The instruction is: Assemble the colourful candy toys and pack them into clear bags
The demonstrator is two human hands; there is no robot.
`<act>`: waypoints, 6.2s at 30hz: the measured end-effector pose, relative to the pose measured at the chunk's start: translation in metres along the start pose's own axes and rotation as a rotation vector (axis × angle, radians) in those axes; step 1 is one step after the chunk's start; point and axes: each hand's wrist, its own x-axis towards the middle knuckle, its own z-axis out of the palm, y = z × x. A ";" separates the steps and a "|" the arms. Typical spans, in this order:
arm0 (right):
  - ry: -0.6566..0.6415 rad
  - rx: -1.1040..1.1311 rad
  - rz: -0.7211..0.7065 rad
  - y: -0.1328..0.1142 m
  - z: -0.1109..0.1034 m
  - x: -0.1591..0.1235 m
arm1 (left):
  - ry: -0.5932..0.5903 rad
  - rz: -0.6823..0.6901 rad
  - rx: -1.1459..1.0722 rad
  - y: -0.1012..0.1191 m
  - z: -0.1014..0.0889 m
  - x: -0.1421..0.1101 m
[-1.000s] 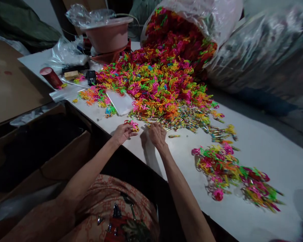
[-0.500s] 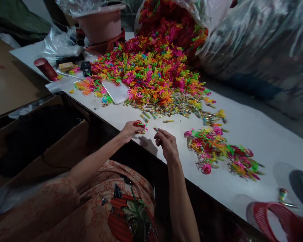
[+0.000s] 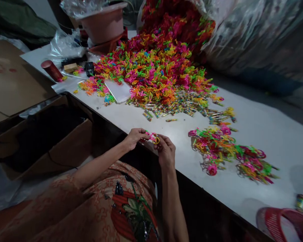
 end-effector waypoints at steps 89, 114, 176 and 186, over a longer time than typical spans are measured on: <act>0.146 -0.271 -0.273 -0.011 0.002 -0.021 | -0.288 0.139 0.078 -0.011 0.023 -0.009; -0.129 -1.755 -0.388 -0.013 0.085 0.117 | 0.150 0.773 1.611 0.059 -0.039 0.130; -0.239 -0.591 -0.192 -0.011 -0.019 0.044 | -0.360 0.265 0.430 0.002 0.007 0.053; -0.117 -0.080 0.165 -0.013 -0.021 0.061 | -0.014 0.521 1.141 0.035 0.013 0.070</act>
